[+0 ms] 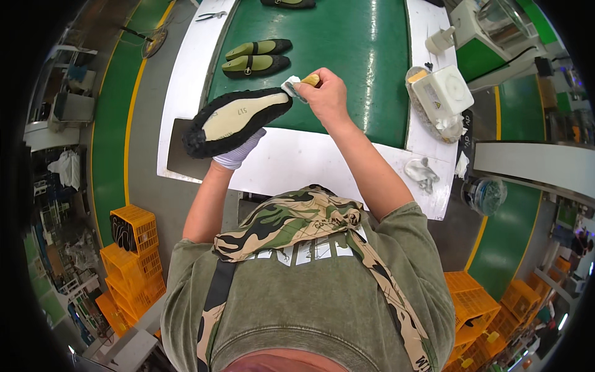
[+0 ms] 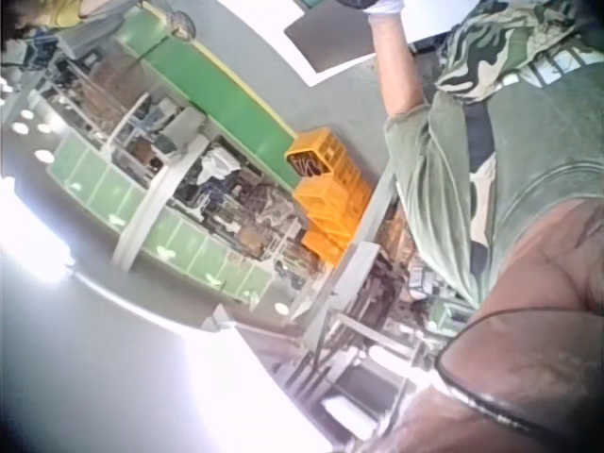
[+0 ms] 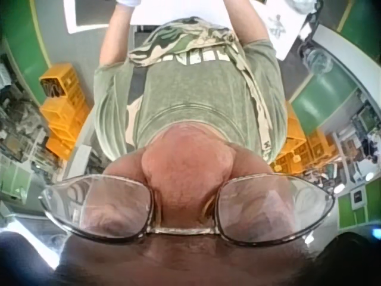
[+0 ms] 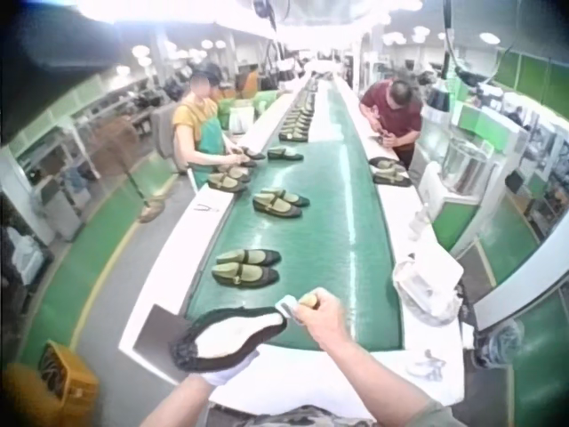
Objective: The recorder applies glue to the bottom of shoe uppers and places them on a conveyor belt.
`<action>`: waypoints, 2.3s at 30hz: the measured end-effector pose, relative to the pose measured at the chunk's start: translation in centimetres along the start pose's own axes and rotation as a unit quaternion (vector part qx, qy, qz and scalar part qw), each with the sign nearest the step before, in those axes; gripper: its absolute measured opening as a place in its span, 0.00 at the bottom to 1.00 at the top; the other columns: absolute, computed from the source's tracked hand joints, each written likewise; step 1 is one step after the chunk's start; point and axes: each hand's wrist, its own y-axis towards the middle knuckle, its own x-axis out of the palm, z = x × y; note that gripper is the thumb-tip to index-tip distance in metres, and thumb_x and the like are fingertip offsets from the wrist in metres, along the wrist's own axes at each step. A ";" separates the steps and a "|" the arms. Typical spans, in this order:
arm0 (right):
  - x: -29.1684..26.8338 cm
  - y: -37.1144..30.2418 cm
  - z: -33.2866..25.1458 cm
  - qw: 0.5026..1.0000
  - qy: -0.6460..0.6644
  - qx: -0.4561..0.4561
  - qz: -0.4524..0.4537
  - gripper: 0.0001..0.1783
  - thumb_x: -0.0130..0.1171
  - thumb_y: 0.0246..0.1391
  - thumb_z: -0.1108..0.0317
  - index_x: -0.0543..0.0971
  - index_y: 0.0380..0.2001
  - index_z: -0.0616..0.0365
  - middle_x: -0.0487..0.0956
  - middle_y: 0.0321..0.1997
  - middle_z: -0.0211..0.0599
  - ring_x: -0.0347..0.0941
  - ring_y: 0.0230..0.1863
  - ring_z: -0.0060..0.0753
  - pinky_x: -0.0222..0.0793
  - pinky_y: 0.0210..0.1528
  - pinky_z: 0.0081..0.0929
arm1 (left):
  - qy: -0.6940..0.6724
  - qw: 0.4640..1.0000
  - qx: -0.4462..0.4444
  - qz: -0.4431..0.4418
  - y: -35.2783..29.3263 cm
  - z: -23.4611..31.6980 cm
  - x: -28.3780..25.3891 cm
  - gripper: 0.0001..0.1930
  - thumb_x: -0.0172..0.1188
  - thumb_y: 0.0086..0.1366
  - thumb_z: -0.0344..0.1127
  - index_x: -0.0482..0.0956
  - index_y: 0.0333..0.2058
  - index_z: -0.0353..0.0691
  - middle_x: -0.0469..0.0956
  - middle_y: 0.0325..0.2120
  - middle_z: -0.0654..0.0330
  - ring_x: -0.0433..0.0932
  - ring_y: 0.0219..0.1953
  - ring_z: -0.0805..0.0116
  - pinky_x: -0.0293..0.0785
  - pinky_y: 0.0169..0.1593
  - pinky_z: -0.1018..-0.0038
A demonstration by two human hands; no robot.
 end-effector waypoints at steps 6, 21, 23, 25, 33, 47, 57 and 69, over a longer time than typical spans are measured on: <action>0.6 -3.6 -2.7 0.997 0.063 -0.012 -0.046 0.10 0.67 0.47 0.73 0.74 0.29 0.60 0.75 0.27 0.26 0.68 0.27 0.15 0.64 0.29 0.18 | 0.014 0.992 0.067 0.109 -0.8 3.8 0.2 0.27 0.71 0.46 0.30 0.77 0.48 0.43 0.80 0.42 0.58 0.78 0.46 0.59 0.73 0.53 0.65; 1.3 -10.2 -12.0 0.936 0.190 -0.135 -0.265 0.09 0.67 0.47 0.75 0.76 0.28 0.62 0.78 0.28 0.29 0.71 0.29 0.16 0.69 0.32 0.17 | -0.150 0.953 -0.263 0.009 -5.5 10.9 -0.4 0.36 0.76 0.39 0.49 0.74 0.49 0.45 0.80 0.40 0.59 0.80 0.42 0.61 0.76 0.48 0.69; 2.0 -10.0 -11.8 0.928 0.188 -0.146 -0.288 0.08 0.67 0.47 0.76 0.76 0.29 0.62 0.78 0.29 0.30 0.72 0.29 0.16 0.70 0.32 0.17 | -0.273 0.923 -0.270 0.028 -7.0 11.1 -1.2 0.37 0.77 0.36 0.46 0.75 0.48 0.44 0.81 0.40 0.59 0.80 0.41 0.63 0.76 0.49 0.69; 2.8 -9.6 -11.2 0.920 0.174 -0.165 -0.311 0.09 0.66 0.48 0.76 0.75 0.29 0.61 0.77 0.30 0.29 0.71 0.31 0.16 0.69 0.33 0.17 | -0.448 0.851 -0.272 0.024 -8.2 11.7 -2.0 0.34 0.78 0.36 0.36 0.77 0.46 0.39 0.82 0.38 0.60 0.79 0.42 0.67 0.75 0.51 0.70; 5.1 -11.5 -9.4 0.860 0.050 -0.272 -0.429 0.12 0.68 0.44 0.76 0.72 0.25 0.60 0.76 0.32 0.33 0.70 0.37 0.22 0.66 0.42 0.20 | -0.696 0.665 -0.260 0.080 -13.5 13.1 -5.4 0.32 0.69 0.37 0.24 0.76 0.48 0.34 0.81 0.39 0.57 0.80 0.42 0.65 0.75 0.51 0.68; 18.2 -20.0 -8.1 0.810 0.075 -0.223 -0.538 0.10 0.66 0.47 0.78 0.73 0.28 0.61 0.79 0.36 0.35 0.72 0.37 0.20 0.69 0.41 0.19 | -0.726 0.597 -0.281 0.193 -27.5 12.4 -11.6 0.32 0.68 0.41 0.29 0.74 0.49 0.29 0.81 0.40 0.52 0.81 0.41 0.62 0.76 0.51 0.69; 21.8 -30.4 -6.1 0.669 -0.010 -0.212 -0.712 0.14 0.69 0.45 0.77 0.70 0.25 0.58 0.78 0.35 0.38 0.73 0.44 0.27 0.67 0.42 0.23 | -0.690 0.509 -0.339 0.386 -41.4 13.4 -14.4 0.25 0.64 0.49 0.31 0.75 0.48 0.29 0.81 0.41 0.49 0.81 0.43 0.57 0.76 0.53 0.65; 26.3 -36.0 -4.2 0.594 0.025 -0.115 -0.796 0.14 0.70 0.41 0.75 0.71 0.24 0.56 0.78 0.37 0.38 0.73 0.41 0.27 0.66 0.39 0.24 | -0.674 0.416 -0.342 0.506 -50.0 15.7 -15.5 0.21 0.63 0.51 0.29 0.76 0.44 0.27 0.81 0.38 0.48 0.82 0.40 0.55 0.77 0.52 0.62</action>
